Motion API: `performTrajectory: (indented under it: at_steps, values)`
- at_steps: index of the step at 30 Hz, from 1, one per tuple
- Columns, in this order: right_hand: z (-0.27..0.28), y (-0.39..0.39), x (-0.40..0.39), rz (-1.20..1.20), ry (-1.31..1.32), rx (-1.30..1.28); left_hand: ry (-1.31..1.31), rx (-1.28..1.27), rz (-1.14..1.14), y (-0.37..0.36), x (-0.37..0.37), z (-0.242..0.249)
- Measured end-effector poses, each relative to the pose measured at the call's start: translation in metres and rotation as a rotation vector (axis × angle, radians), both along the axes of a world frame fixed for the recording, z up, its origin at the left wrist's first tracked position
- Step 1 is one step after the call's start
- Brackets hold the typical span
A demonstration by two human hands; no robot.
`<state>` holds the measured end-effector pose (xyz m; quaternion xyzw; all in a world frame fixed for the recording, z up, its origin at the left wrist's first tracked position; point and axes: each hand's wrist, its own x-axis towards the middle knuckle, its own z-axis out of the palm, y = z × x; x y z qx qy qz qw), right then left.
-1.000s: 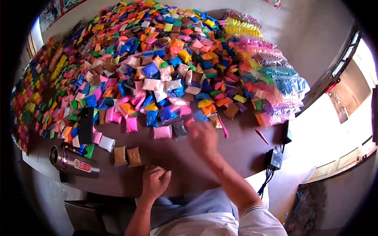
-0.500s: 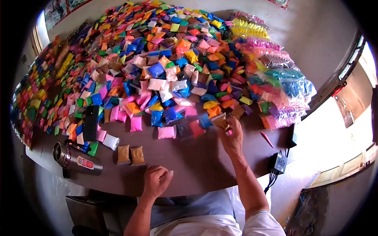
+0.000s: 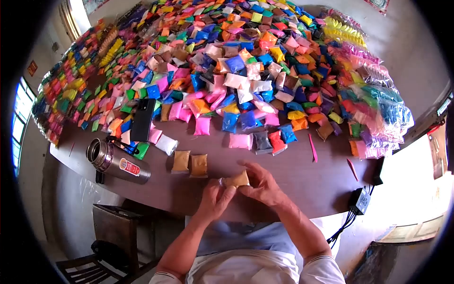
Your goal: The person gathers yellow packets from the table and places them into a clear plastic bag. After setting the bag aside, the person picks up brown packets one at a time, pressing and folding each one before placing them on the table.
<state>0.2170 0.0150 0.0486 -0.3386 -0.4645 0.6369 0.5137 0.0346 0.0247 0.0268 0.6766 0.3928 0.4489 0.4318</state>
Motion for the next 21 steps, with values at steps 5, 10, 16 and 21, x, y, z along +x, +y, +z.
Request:
performTrajectory:
  at_steps: [5, 10, 16, 21]
  values:
    - [-0.023, -0.006, -0.016, -0.069, 0.132, -0.202, 0.156, -0.064, -0.044, 0.001, -0.008, -0.003]
    - [-0.023, -0.007, -0.028, -0.157, 0.009, -0.249, 0.179, 0.077, -0.016, 0.002, -0.005, -0.006]
    - [-0.031, -0.008, -0.026, -0.222, 0.029, -0.167, 0.224, 0.111, -0.176, 0.007, -0.008, -0.004]
    - [-0.029, -0.012, -0.023, -0.151, 0.147, -0.179, 0.100, -0.045, -0.001, 0.002, -0.006, -0.019]
